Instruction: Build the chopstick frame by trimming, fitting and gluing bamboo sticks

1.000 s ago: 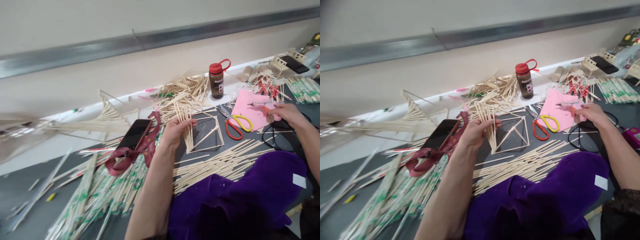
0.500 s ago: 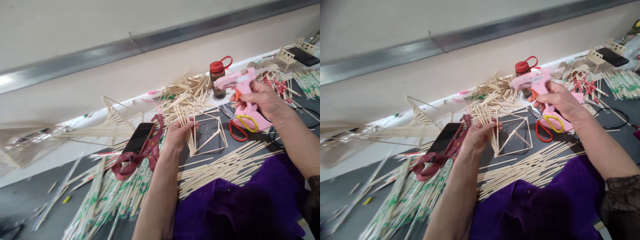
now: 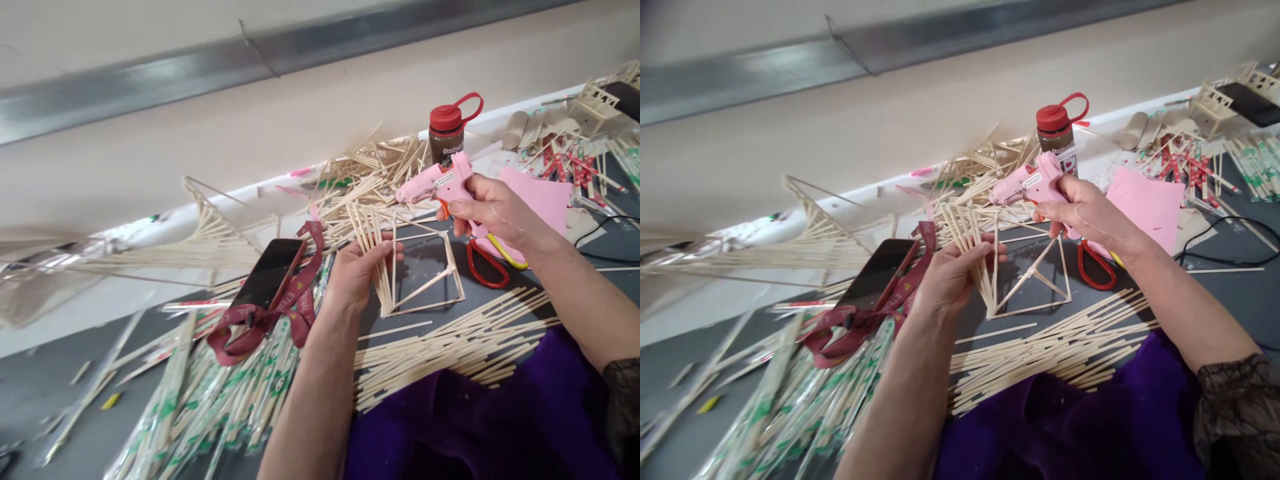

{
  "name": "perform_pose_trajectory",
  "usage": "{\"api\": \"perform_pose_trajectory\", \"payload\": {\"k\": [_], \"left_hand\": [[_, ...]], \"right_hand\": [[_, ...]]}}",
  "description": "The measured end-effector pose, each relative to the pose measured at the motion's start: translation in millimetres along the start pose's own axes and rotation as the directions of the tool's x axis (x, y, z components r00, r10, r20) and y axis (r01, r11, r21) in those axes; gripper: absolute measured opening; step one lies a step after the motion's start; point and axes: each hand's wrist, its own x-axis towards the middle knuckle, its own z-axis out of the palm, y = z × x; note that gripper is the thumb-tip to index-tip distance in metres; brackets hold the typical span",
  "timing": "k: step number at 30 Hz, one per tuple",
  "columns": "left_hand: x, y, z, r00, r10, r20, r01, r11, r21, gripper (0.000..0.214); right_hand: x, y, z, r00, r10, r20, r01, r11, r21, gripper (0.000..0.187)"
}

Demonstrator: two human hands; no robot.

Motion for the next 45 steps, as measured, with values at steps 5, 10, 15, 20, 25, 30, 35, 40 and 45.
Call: {"api": "perform_pose_trajectory", "payload": {"k": [5, 10, 15, 20, 25, 30, 35, 40, 45], "left_hand": [[-2, 1, 0.7, 1.000, -0.005, 0.002, 0.005, 1.000, -0.007, 0.038], [-1, 1, 0.1, 1.000, -0.009, -0.001, 0.009, 1.000, -0.007, 0.037], [-2, 1, 0.5, 1.000, -0.007, -0.003, 0.007, 1.000, -0.008, 0.036], [-2, 0, 0.3, 1.000, -0.002, 0.002, 0.002, 1.000, -0.006, 0.035], [-1, 0, -0.3, 1.000, -0.003, 0.008, 0.003, 1.000, -0.008, 0.036], [-2, 1, 0.5, 1.000, -0.008, 0.004, 0.008, 1.000, 0.002, 0.036], [-2, 2, 0.9, 1.000, -0.005, 0.011, 0.005, 1.000, 0.002, 0.035], [-1, 1, 0.1, 1.000, -0.008, 0.011, 0.008, 1.000, -0.004, 0.035], [-1, 1, -0.3, 1.000, -0.011, 0.008, 0.011, 1.000, 0.003, 0.032]], "right_hand": [[1, 2, 7, 1.000, -0.011, -0.028, 0.009, 0.998, -0.058, 0.006], [1, 3, 11, 0.999, -0.025, -0.033, 0.022, 0.997, -0.069, 0.006], [3, 6, 11, 0.999, -0.021, -0.033, 0.018, 0.995, -0.094, 0.006], [4, 9, 10, 0.999, -0.014, -0.038, 0.010, 0.994, -0.111, 0.007], [5, 11, 12, 0.999, -0.013, -0.034, 0.009, 0.995, -0.103, 0.008], [6, 12, 12, 0.999, -0.019, -0.034, 0.015, 0.993, -0.118, 0.007], [6, 13, 12, 0.999, -0.024, -0.026, 0.020, 0.991, -0.129, 0.006], [6, 12, 13, 0.999, -0.019, -0.032, 0.015, 0.992, -0.127, 0.006], [6, 12, 14, 0.999, -0.024, -0.026, 0.020, 0.992, -0.122, 0.006]]}}
